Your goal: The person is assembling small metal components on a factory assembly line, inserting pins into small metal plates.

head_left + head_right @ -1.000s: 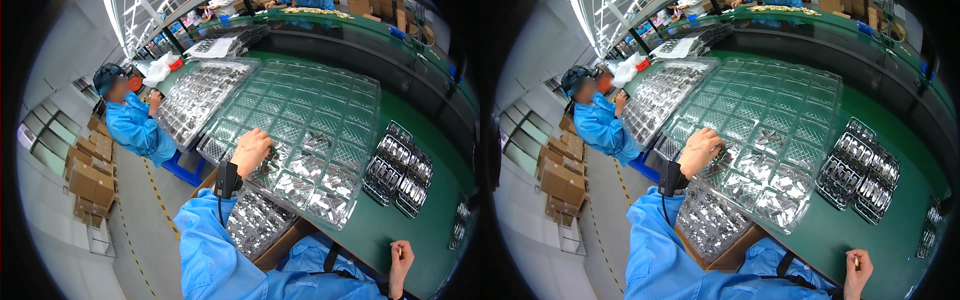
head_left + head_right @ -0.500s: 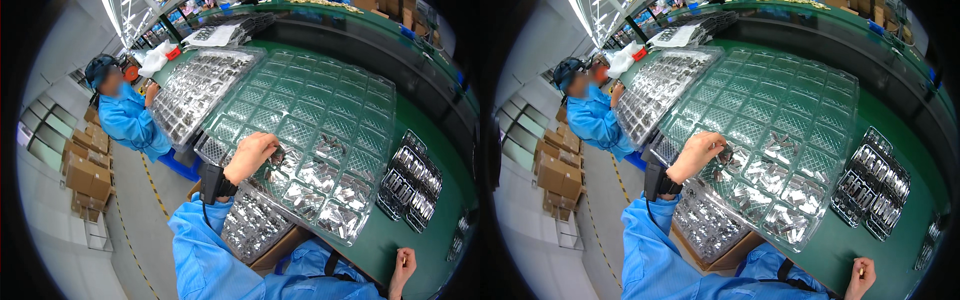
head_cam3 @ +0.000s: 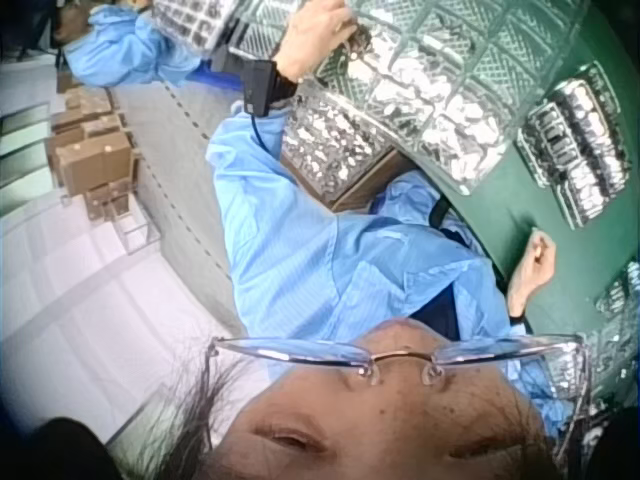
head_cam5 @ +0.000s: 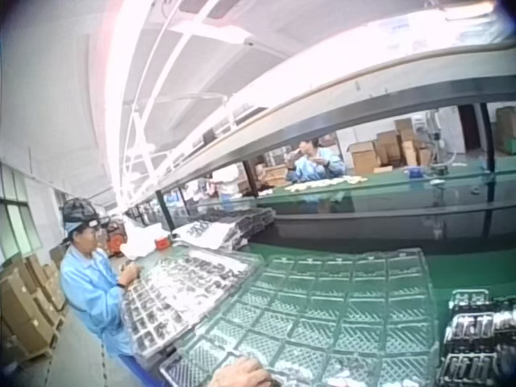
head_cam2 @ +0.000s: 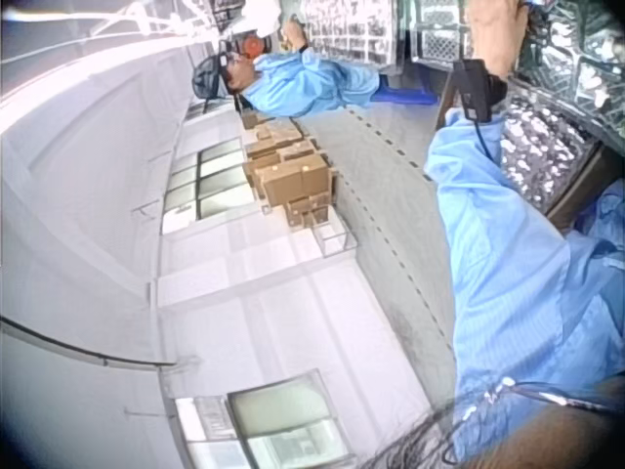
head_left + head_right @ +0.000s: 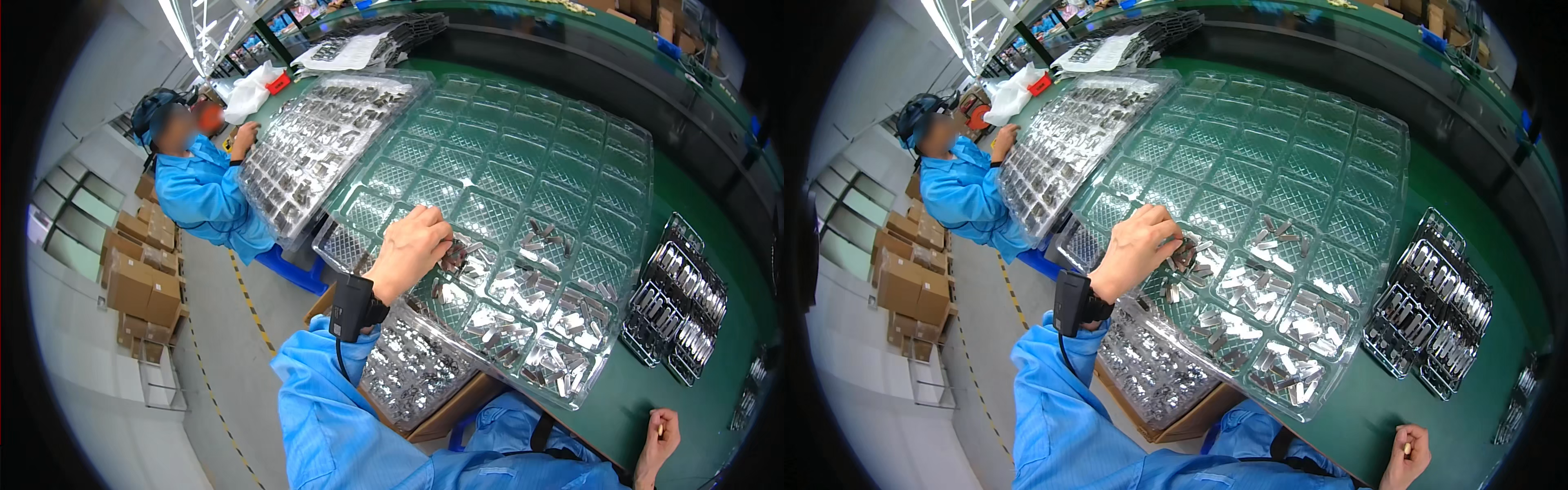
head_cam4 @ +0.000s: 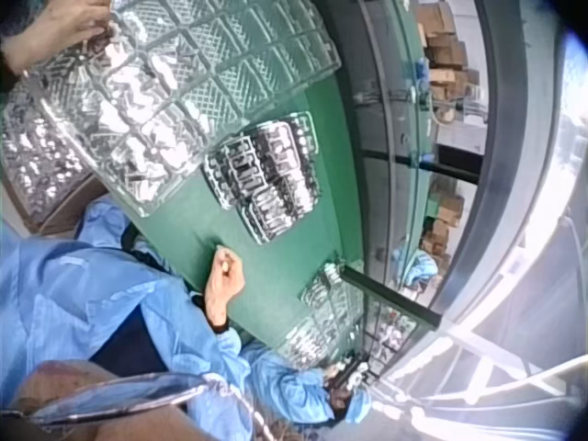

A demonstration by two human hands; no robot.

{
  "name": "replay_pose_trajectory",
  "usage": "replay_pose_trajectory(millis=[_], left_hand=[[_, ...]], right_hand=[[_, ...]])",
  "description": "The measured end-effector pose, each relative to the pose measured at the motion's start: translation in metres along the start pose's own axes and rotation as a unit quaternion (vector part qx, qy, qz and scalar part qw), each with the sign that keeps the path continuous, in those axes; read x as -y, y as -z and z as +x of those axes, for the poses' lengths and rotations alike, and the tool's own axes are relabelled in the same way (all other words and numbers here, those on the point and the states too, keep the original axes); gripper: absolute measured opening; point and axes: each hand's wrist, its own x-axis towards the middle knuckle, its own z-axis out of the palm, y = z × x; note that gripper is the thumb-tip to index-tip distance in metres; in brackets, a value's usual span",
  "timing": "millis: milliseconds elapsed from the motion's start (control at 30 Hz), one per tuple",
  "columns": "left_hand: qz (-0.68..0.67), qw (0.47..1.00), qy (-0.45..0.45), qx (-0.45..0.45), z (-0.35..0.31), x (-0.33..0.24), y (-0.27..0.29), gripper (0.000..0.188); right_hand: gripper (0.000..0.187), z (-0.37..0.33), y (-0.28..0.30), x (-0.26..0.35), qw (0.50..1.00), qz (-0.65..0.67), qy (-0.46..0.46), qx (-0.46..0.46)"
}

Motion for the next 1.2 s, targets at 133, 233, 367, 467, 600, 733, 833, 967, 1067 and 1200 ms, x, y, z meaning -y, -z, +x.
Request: replay_pose_trajectory(millis=[133,233,367,467,600,733,833,967,1067,1200], left_hand=[[0.055,0.998,-0.005,-0.029,-0.001,-0.002,-0.004,0.007],[0.103,0.994,-0.023,-0.029,-0.003,-0.006,-0.005,0.009],[0.098,0.995,-0.030,-0.018,-0.008,-0.008,0.002,0.010],[0.066,0.997,-0.029,-0.042,-0.008,-0.008,0.000,0.010],[0.078,0.996,-0.016,-0.039,-0.009,-0.008,-0.002,0.009],[0.082,0.995,-0.004,-0.049,-0.006,-0.008,-0.007,0.010],[0.077,0.995,0.011,-0.060,-0.006,-0.011,-0.007,0.010],[0.039,0.993,0.045,-0.097,-0.008,-0.015,-0.006,0.011],[-0.029,0.996,0.055,-0.071,-0.004,-0.031,-0.001,0.013],[-0.012,0.996,0.069,-0.049,-0.006,-0.036,0.002,0.014]], right_hand=[[0.015,-0.001,0.002,-0.003,1.000,-0.003,-0.017,0.006],[0.016,-0.001,0.001,0.002,1.000,-0.006,-0.011,0.006],[0.015,0.000,0.001,0.001,1.000,-0.010,-0.010,0.009],[0.015,-0.001,0.000,-0.001,1.000,-0.007,-0.005,0.002],[0.014,-0.001,0.001,0.001,1.000,-0.017,-0.010,0.007],[0.014,-0.001,0.002,0.001,1.000,-0.013,-0.007,0.011],[0.015,-0.002,0.000,0.003,1.000,-0.001,-0.008,0.010],[0.016,0.000,0.002,0.001,1.000,-0.010,-0.005,0.019],[0.016,-0.001,0.000,0.002,1.000,-0.014,-0.003,0.007],[0.016,-0.002,0.000,0.003,1.000,-0.012,0.000,0.006]])
